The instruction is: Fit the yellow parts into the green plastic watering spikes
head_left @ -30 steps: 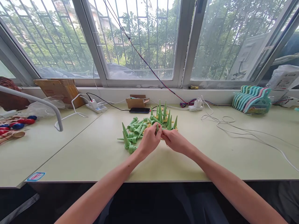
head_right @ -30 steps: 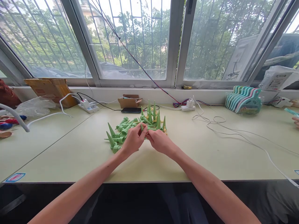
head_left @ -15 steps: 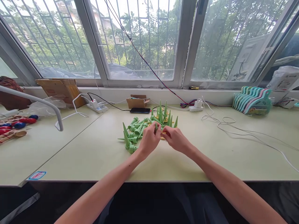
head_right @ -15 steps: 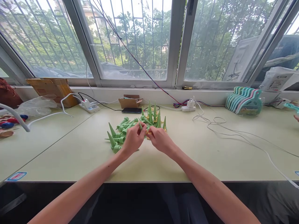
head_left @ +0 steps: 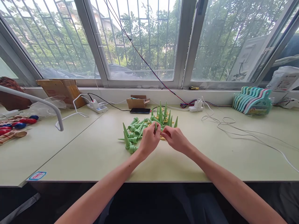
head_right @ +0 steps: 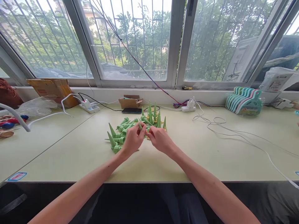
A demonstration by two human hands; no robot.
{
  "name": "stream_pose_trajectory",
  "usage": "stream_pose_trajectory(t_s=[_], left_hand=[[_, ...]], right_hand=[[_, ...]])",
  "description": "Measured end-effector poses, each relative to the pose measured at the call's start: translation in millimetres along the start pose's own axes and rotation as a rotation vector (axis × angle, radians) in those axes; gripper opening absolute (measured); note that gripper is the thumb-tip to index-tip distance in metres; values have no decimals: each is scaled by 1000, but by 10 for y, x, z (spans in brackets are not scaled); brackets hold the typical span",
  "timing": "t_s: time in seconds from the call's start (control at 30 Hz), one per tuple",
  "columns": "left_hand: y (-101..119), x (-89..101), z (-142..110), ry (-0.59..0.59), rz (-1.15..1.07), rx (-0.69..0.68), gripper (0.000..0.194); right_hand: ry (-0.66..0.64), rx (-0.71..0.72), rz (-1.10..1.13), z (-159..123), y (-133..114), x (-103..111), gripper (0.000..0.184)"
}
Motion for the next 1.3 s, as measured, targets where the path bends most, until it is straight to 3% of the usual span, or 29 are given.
stream_pose_trajectory(t_s=[0.17,0.4,0.67,0.93,1.3], left_hand=[[2,1,-1,-1,8,0,20],[7,19,2,19,12,-2,19],[-16,1,2,10,-23,-10,19],[13,23,-1,34,-6,-15,18],[-17,12,0,19,-23,-6,19]], right_hand=[[-21,-37,3,8,33,-23,36],[-4,2,3,-10,-13,-1,22],[-32,-46,-62,-2,38,-40,39],[-8,-1,-18,-11,7,-13,23],[-43,-57,-111,-5,0,-33,39]])
Point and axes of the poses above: each hand's wrist, its own z-axis towards the middle knuckle, its own x-axis out of the back of the hand, y = z × x, the point moved 8 cm from there along z, towards the middle knuckle, and after that the axes turned 12 degrees about -y, right-handed, at the moved point
